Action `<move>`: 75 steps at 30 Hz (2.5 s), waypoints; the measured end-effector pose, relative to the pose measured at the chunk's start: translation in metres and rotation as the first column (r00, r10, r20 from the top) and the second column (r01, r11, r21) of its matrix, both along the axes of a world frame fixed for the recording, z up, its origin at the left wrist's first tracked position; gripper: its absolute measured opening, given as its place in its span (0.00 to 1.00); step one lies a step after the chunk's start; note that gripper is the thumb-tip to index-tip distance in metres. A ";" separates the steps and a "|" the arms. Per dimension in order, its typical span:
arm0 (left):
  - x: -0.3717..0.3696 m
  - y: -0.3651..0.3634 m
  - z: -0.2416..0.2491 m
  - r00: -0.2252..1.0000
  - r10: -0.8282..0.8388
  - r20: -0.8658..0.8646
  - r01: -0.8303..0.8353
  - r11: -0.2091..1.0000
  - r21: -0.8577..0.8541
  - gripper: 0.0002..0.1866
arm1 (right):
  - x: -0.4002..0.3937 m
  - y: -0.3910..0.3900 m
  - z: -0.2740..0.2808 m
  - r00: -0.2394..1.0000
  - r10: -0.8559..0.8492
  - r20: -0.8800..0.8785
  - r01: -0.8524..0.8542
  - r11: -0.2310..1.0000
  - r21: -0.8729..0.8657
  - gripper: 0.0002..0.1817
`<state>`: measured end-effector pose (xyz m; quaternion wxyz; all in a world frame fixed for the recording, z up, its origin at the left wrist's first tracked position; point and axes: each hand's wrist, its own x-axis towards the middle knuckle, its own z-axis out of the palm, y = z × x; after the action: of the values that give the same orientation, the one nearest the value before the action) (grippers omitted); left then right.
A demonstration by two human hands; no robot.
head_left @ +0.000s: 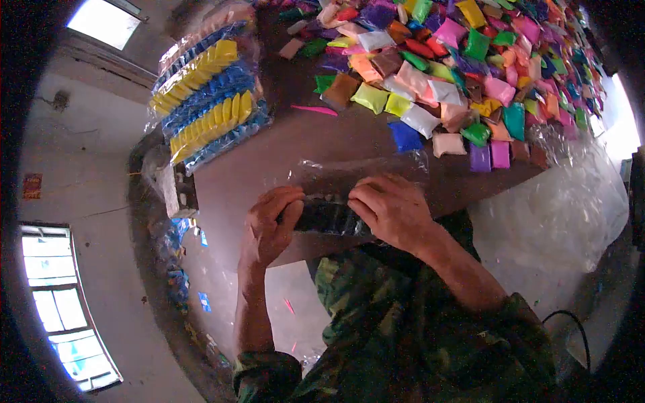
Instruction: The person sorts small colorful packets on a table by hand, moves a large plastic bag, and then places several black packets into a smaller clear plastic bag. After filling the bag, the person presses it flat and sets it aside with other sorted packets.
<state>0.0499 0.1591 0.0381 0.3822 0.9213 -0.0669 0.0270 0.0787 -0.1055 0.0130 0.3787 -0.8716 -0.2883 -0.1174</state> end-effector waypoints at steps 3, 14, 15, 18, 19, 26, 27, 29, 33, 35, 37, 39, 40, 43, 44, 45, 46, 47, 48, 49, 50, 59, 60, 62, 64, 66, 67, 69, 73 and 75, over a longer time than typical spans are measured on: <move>0.006 0.009 0.008 0.997 0.083 0.000 -0.082 0.988 -0.133 0.11 | 0.001 -0.002 -0.001 0.998 0.023 -0.052 -0.026 0.998 -0.054 0.06; 0.069 -0.001 0.034 0.998 -0.028 -0.062 0.022 0.996 -0.092 0.23 | 0.000 -0.002 0.005 0.999 -0.043 0.015 0.043 0.999 0.004 0.08; 0.074 0.003 0.002 0.995 -0.094 0.046 0.093 0.995 0.032 0.22 | 0.001 -0.003 0.004 1.000 -0.025 -0.004 0.025 1.000 -0.012 0.09; 0.084 0.003 -0.015 0.977 -0.193 0.089 0.174 0.966 0.193 0.16 | 0.001 -0.007 0.002 0.999 -0.014 -0.039 0.011 0.998 -0.059 0.12; 0.085 0.003 -0.014 0.978 -0.201 0.060 0.185 0.960 0.208 0.13 | -0.001 -0.007 0.003 0.999 -0.034 -0.035 0.031 0.997 -0.075 0.14; 0.038 0.005 0.032 0.976 -0.123 0.180 0.085 0.975 0.206 0.06 | -0.004 0.001 0.020 0.966 -0.207 0.158 0.221 0.972 -0.076 0.26; 0.030 0.005 0.031 0.973 -0.126 0.193 0.082 0.972 0.219 0.06 | -0.005 0.001 0.019 0.969 -0.191 0.157 0.208 0.974 -0.095 0.25; 0.017 0.005 0.030 0.961 -0.148 0.235 0.092 0.968 0.232 0.06 | -0.004 -0.001 0.014 0.974 -0.164 0.159 0.186 0.973 -0.134 0.22; -0.001 0.005 0.025 0.900 -0.247 0.359 0.138 0.943 0.303 0.09 | -0.007 -0.001 0.011 0.963 -0.161 0.216 0.184 0.979 -0.089 0.15; -0.011 0.006 0.022 0.876 -0.278 0.395 0.127 0.921 0.367 0.11 | -0.008 -0.001 0.012 0.955 -0.156 0.254 0.185 0.978 -0.094 0.12; -0.022 0.006 0.015 0.872 -0.277 0.403 0.093 0.904 0.418 0.13 | -0.010 0.000 0.010 0.951 -0.156 0.268 0.186 0.979 -0.088 0.12; -0.030 0.005 0.012 0.861 -0.286 0.421 0.087 0.898 0.431 0.13 | -0.010 0.000 0.007 0.947 -0.147 0.284 0.179 0.980 -0.092 0.11; -0.033 0.005 0.011 0.855 -0.290 0.429 0.083 0.895 0.438 0.13 | -0.010 0.001 0.005 0.946 -0.136 0.293 0.171 0.980 -0.098 0.11; -0.041 0.007 0.006 0.861 -0.303 0.408 0.083 0.875 0.476 0.15 | -0.009 0.000 0.006 0.945 -0.083 0.318 0.125 0.986 -0.114 0.11; -0.043 0.006 0.006 0.866 -0.304 0.397 0.082 0.869 0.488 0.16 | -0.010 -0.001 0.007 0.944 -0.062 0.325 0.106 0.987 -0.120 0.10; -0.044 0.006 0.008 0.869 -0.306 0.388 0.081 0.862 0.500 0.16 | -0.010 -0.002 0.006 0.940 -0.048 0.339 0.099 0.986 -0.133 0.09; -0.044 0.005 0.008 0.873 -0.309 0.378 0.082 0.856 0.511 0.16 | -0.009 -0.002 0.003 0.936 -0.035 0.352 0.093 0.985 -0.147 0.08; -0.046 0.007 0.006 0.865 -0.324 0.384 0.092 0.854 0.513 0.16 | -0.010 -0.003 0.002 0.931 -0.023 0.364 0.087 0.983 -0.162 0.08; -0.048 0.009 0.004 0.856 -0.339 0.389 0.102 0.851 0.516 0.17 | -0.010 -0.004 0.003 0.936 -0.008 0.351 0.075 0.981 -0.180 0.09; -0.048 0.008 0.005 0.848 -0.354 0.394 0.112 0.847 0.519 0.18 | -0.012 -0.006 0.003 0.941 0.007 0.338 0.063 0.978 -0.196 0.09; -0.051 0.008 0.005 0.864 -0.317 0.391 0.105 0.873 0.476 0.19 | -0.013 -0.006 0.003 0.946 0.022 0.323 0.050 0.976 -0.213 0.09; -0.050 -0.006 0.005 0.906 -0.288 0.309 0.085 0.840 0.536 0.37 | -0.011 -0.011 -0.006 0.946 0.134 0.297 -0.085 0.981 -0.173 0.11; -0.049 -0.007 0.006 0.904 -0.305 0.299 0.097 0.828 0.553 0.36 | -0.009 -0.010 -0.005 0.934 0.129 0.332 -0.075 0.982 -0.171 0.11; -0.048 -0.006 0.005 0.897 -0.333 0.290 0.109 0.804 0.585 0.34 | -0.007 -0.008 -0.003 0.910 0.119 0.398 -0.056 0.985 -0.166 0.11; -0.050 -0.004 0.000 0.886 -0.354 0.298 0.105 0.782 0.615 0.31 | -0.007 -0.007 -0.007 0.907 0.112 0.405 -0.066 0.990 -0.125 0.10; -0.051 -0.005 0.001 0.887 -0.351 0.301 0.095 0.774 0.625 0.29 | -0.006 -0.008 -0.009 0.908 0.113 0.404 -0.073 0.991 -0.112 0.10; -0.052 -0.005 0.002 0.887 -0.350 0.301 0.090 0.771 0.630 0.28 | -0.006 -0.009 -0.009 0.910 0.117 0.399 -0.074 0.990 -0.121 0.09; -0.053 -0.006 0.000 0.879 -0.351 0.324 0.075 0.771 0.633 0.28 | -0.006 -0.010 -0.008 0.909 0.099 0.404 -0.051 0.990 -0.129 0.10; -0.055 -0.006 -0.007 0.866 -0.345 0.362 0.045 0.774 0.632 0.28 | -0.008 -0.012 -0.001 0.919 0.029 0.393 0.020 0.993 -0.119 0.12; -0.055 -0.006 -0.008 0.874 -0.338 0.349 0.049 0.776 0.629 0.28 | -0.012 -0.015 0.000 0.931 0.004 0.364 0.040 0.993 -0.112 0.12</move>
<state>-0.0055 0.1534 0.0296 0.0446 0.9505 -0.2542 0.1728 0.0666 -0.1209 0.0130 0.2660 -0.8582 -0.3517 -0.2629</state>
